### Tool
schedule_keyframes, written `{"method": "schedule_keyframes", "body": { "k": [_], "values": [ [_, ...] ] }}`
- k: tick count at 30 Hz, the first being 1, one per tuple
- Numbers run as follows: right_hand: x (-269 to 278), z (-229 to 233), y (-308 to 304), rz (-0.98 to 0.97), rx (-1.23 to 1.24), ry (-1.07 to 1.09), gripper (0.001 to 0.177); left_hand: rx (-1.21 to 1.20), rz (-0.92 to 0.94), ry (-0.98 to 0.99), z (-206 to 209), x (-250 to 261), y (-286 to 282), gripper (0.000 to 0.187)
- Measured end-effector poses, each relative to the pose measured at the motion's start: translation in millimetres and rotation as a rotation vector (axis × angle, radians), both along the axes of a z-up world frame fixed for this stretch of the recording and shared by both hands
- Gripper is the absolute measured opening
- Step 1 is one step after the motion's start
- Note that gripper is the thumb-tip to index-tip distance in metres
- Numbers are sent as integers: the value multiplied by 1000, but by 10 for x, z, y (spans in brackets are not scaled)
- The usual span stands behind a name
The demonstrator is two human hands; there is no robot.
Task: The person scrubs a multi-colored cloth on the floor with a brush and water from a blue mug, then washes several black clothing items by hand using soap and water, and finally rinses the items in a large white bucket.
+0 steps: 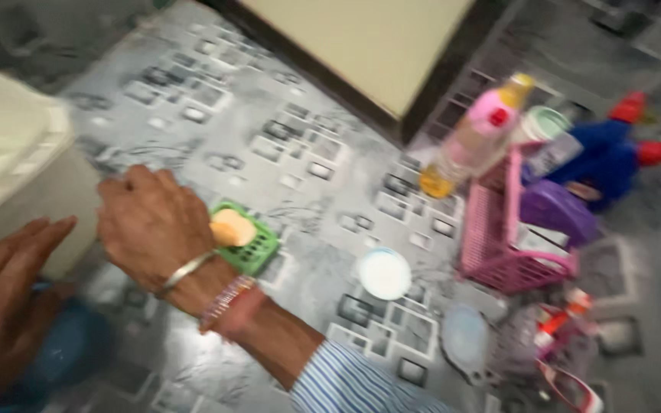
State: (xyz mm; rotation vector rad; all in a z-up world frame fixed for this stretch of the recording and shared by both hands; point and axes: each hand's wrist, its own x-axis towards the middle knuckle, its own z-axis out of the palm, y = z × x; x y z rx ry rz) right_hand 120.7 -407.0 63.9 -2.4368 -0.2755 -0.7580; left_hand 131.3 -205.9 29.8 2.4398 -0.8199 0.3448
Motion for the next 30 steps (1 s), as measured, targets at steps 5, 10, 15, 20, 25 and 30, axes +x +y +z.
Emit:
{"method": "schedule_keyframes", "body": {
  "k": [5,10,15,20,25,30],
  "values": [
    [-259,234,415,139,98,-77,10,157,140,47,-21,-124,932,77],
    [-443,127,700,281,128,15,10,285,291,8,-640,368,2123,96],
    [-633,-276,570,299,88,202,12,167,298,188,-574,35,2211,98],
    [-745,-679,84,75,23,112,36,164,44,267,169,-435,1196,68],
    [-878,-843,-298,60,-76,224,61,67,-72,175,369,-452,286,50],
    [-898,-968,-252,47,-171,420,72,51,-99,316,372,-442,10,54]
  ]
}}
